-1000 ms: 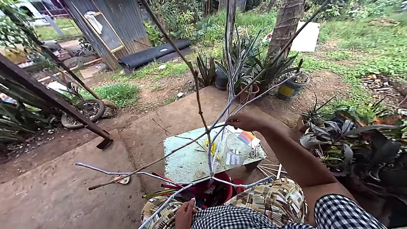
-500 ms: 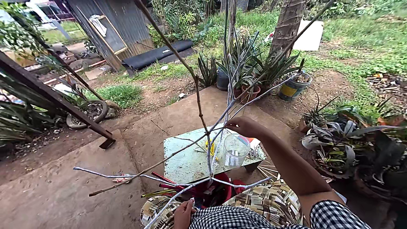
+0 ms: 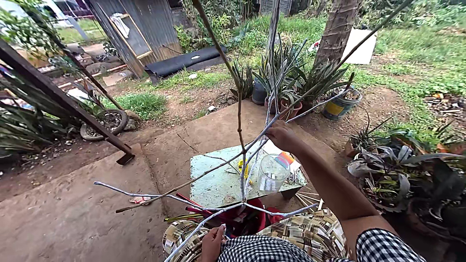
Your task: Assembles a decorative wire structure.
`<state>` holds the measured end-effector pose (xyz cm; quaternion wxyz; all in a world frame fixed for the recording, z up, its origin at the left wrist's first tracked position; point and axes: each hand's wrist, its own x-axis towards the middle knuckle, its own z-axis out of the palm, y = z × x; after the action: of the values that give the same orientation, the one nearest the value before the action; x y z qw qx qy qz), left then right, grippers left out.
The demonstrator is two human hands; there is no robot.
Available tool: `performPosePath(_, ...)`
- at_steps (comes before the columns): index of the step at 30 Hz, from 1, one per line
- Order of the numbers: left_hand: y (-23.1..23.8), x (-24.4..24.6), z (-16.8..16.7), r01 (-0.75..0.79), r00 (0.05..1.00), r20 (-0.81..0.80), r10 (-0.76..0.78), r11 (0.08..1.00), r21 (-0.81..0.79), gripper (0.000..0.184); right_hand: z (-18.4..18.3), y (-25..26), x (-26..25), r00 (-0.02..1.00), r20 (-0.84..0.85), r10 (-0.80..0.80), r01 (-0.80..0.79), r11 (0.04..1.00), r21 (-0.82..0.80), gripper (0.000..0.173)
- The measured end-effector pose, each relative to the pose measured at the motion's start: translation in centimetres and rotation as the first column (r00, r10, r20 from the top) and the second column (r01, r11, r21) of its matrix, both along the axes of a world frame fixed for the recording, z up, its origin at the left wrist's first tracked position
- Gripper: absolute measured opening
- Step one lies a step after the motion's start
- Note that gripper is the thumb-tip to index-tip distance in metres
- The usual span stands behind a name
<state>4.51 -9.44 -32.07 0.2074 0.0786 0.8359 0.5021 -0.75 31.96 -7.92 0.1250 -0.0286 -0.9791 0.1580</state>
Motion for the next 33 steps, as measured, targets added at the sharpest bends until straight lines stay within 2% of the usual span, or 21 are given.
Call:
performPosePath(3,-0.4,-0.1,-0.1,-0.008,1.0,0.005,0.008,1.0,0.006,0.029,0.3,0.3,-2.2,0.999,-0.003,0.055,-0.054,0.996,0.064,0.025)
performPosePath(7,-1.1,0.0,-0.4,-0.031,1.0,-0.003,0.031,0.999,0.021,0.029,1.0,-0.6,-2.2,0.989,0.025,0.147,-0.148,0.988,0.045,0.025)
performPosePath(11,-1.6,-0.2,-0.6,-0.046,0.999,0.001,0.046,0.998,0.049,0.029,1.9,0.0,1.8,1.0,0.013,-0.017,0.015,0.995,0.1,0.025)
performPosePath(13,-1.8,0.2,-0.6,-0.011,0.996,-0.085,0.015,0.999,0.052,0.029,1.7,0.6,5.7,0.982,0.096,-0.162,0.164,0.987,-0.003,0.027)
performPosePath(15,-1.7,0.8,0.0,0.117,0.951,-0.291,-0.101,0.992,0.037,0.03,0.2,2.0,9.8,0.926,0.341,-0.163,0.256,0.934,-0.249,0.029)
performPosePath(16,-1.4,1.0,0.6,0.207,0.892,-0.417,-0.172,0.978,0.038,0.029,-1.4,2.5,11.6,0.872,0.48,-0.102,0.307,0.877,-0.37,0.031)
performPosePath(18,0.0,1.1,2.5,0.364,0.766,-0.588,-0.259,0.929,0.066,0.026,-6.3,2.5,13.7,0.728,0.686,0.007,0.42,0.786,-0.453,0.032)
performPosePath(19,0.8,1.2,3.9,0.413,0.739,-0.614,-0.277,0.907,0.087,0.026,-9.2,2.1,13.9,0.647,0.762,0.045,0.464,0.769,-0.44,0.032)
performPosePath(21,2.5,1.2,7.6,0.449,0.782,-0.541,-0.31,0.882,0.143,0.026,-15.3,0.5,13.4,0.531,0.841,0.103,0.497,0.766,-0.408,0.033)
performPosePath(23,4.4,0.2,10.6,0.414,0.859,-0.432,-0.275,0.87,0.269,0.028,-20.8,-1.6,12.1,0.544,0.828,0.136,0.524,0.716,-0.462,0.034)
performPosePath(24,5.5,-0.5,11.7,0.374,0.901,-0.358,-0.247,0.859,0.349,0.029,-23.4,-2.8,11.4,0.586,0.801,0.125,0.571,0.638,-0.517,0.034)
performPosePath(27,8.2,-2.0,14.4,0.195,0.981,-0.113,-0.158,0.825,0.531,0.033,-29.8,-6.4,9.2,0.646,0.764,0.01,0.732,0.278,-0.622,0.036)
performPosePath(28,8.8,-2.3,15.0,0.143,0.989,-0.06,-0.132,0.818,0.557,0.033,-30.7,-7.5,8.4,0.638,0.77,-0.028,0.761,0.178,-0.624,0.036)
performPosePath(29,9.2,-2.4,15.5,0.101,0.994,-0.026,-0.105,0.813,0.574,0.032,-31.3,-8.4,7.7,0.634,0.772,-0.048,0.771,0.125,-0.625,0.037)
performPosePath(31,9.8,-2.3,16.3,0.054,0.998,-0.003,-0.065,0.803,0.594,0.029,-32.4,-9.8,6.7,0.668,0.742,-0.058,0.741,0.136,-0.657,0.037)
performPosePath(33,10.2,-2.2,16.7,0.039,0.999,-0.007,-0.044,0.797,0.602,0.025,-33.4,-10.4,6.0,0.721,0.692,-0.044,0.68,0.241,-0.693,0.039)
